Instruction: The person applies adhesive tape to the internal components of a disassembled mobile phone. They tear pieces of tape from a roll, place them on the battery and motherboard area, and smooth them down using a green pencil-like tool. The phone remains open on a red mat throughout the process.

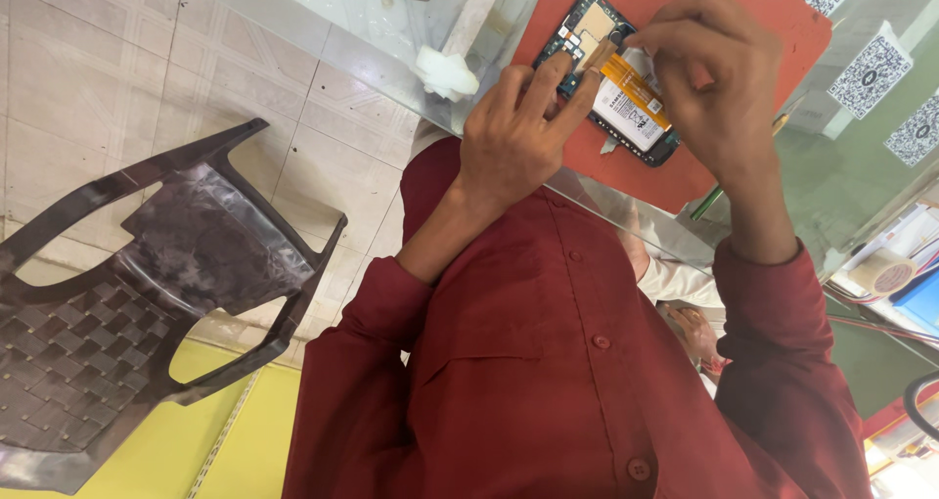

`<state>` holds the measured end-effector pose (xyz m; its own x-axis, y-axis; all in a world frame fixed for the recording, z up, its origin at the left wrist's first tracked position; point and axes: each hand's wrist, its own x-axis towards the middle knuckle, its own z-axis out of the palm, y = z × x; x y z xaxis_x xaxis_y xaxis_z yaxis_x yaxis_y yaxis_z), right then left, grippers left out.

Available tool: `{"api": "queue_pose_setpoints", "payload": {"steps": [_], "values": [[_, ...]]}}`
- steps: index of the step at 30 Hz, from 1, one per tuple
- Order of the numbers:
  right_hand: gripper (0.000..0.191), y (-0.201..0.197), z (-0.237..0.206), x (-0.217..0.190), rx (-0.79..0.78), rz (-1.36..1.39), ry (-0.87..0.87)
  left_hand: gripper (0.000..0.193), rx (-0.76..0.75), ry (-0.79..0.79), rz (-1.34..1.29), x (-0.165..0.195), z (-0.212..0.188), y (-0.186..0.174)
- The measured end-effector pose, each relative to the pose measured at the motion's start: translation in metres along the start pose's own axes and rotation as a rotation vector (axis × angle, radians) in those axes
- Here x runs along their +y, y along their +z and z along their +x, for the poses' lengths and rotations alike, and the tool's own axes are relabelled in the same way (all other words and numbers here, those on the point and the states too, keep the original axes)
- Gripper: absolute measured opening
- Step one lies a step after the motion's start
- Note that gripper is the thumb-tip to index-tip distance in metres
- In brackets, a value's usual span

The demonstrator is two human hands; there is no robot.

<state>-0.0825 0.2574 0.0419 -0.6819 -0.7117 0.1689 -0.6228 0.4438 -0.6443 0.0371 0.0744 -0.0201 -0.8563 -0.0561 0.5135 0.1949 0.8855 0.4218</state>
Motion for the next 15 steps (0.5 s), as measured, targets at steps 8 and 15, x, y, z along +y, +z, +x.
{"api": "queue_pose_setpoints", "payload": {"steps": [8,15], "values": [[0.031,-0.004,0.006,-0.015,-0.134,-0.298,-0.203,0.048,-0.035,0.002,0.128,0.003,0.002,-0.002],[0.038,-0.011,0.017,-0.016,-0.179,-0.437,-0.367,0.044,-0.044,0.008,0.113,0.003,0.003,-0.005]]}}
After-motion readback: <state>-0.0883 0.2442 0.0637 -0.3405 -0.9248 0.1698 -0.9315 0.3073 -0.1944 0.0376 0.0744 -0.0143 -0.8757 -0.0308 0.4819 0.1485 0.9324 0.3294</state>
